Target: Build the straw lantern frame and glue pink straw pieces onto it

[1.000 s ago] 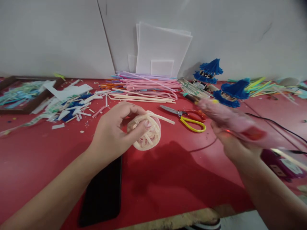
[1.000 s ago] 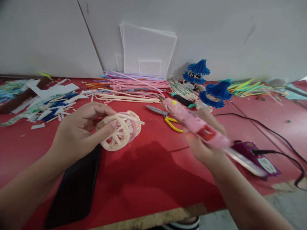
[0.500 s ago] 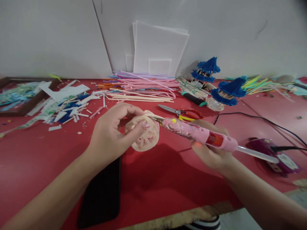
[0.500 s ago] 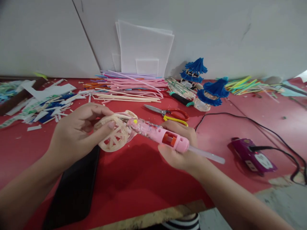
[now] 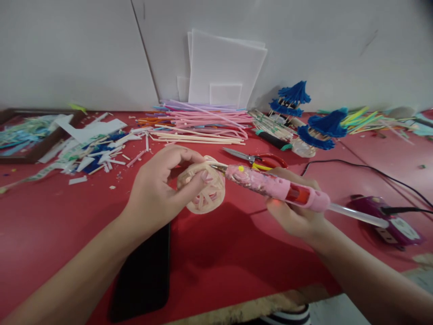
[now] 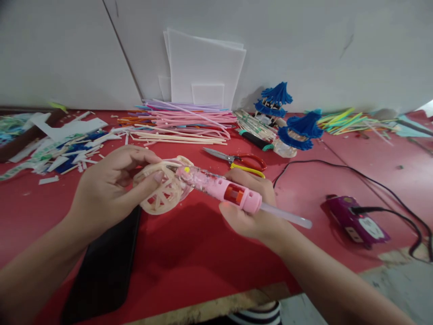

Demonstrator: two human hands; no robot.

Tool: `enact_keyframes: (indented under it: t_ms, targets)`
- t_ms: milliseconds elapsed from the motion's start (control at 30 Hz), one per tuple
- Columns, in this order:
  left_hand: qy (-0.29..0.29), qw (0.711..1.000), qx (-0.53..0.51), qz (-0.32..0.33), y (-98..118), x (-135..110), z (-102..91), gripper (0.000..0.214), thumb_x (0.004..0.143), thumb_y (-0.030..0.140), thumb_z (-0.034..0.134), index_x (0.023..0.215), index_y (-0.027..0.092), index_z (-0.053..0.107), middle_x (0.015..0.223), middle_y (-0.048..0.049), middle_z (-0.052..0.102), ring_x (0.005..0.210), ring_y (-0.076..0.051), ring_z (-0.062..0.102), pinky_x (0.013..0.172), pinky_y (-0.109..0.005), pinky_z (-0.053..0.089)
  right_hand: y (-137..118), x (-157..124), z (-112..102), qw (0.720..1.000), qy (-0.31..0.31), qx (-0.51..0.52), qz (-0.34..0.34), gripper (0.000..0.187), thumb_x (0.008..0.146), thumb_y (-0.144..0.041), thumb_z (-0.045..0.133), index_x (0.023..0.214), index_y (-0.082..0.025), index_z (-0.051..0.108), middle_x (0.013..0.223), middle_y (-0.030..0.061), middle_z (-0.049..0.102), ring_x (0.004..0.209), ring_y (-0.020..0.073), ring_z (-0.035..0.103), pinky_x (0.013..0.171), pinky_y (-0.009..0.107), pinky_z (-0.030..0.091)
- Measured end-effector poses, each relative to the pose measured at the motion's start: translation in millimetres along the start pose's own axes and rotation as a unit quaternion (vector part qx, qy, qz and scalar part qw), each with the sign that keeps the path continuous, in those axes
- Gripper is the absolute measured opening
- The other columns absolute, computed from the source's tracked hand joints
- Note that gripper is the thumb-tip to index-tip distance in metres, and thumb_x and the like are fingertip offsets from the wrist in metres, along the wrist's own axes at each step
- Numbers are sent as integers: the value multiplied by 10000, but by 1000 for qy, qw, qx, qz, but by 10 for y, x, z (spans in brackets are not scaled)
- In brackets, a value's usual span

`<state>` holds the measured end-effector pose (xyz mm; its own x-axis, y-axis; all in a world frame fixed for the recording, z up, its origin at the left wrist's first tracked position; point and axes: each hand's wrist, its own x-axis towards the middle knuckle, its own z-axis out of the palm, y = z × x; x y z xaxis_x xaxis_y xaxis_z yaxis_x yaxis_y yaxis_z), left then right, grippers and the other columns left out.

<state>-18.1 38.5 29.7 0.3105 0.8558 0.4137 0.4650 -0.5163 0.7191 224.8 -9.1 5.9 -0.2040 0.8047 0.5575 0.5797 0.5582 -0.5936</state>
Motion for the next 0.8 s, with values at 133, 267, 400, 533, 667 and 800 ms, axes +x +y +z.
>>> enact_keyframes:
  t_ms: [133,267,400,533,667,800]
  targets:
    - [-2,1000,12,10,7,2,-15,128,817,266,652,919,190,635,899,-21,647,815,-151,609,707,-268,493,13,-3,3,1000,-8,3,-5,143,788,-170,523,680,-220,444,614,-33,432,506,108,396,477,278,280]
    - [-6,1000,21,19,9,5,-25,118,823,259,645,919,191,635,899,-21,647,831,-154,604,724,-270,486,-5,7,11,1000,-2,-3,-2,170,774,-156,519,649,-219,424,599,-35,418,508,109,396,481,278,281]
    - [-7,1000,19,19,15,9,-26,111,820,257,645,911,194,638,891,-19,650,813,-150,604,715,-269,484,-11,7,8,1000,2,-5,3,161,745,-142,510,637,-219,419,594,-32,421,506,110,395,478,274,284]
    - [-2,1000,15,12,9,8,-25,119,812,266,646,907,195,639,890,-20,654,790,-153,608,696,-273,490,3,-21,4,1000,6,1,-4,144,741,-150,512,646,-221,430,589,-31,428,507,114,405,475,277,285]
    - [-5,1000,17,16,4,6,-30,108,816,266,638,899,196,638,884,-17,651,792,-158,607,700,-278,486,16,-52,2,1000,11,15,12,138,734,-155,515,646,-227,438,567,-28,441,517,131,445,476,282,301]
    - [-6,1000,21,17,2,10,-30,97,819,259,636,892,194,638,880,-13,645,781,-153,601,700,-274,479,40,-64,-11,1000,6,15,5,131,741,-180,535,648,-226,456,576,-27,455,506,127,429,477,287,298]
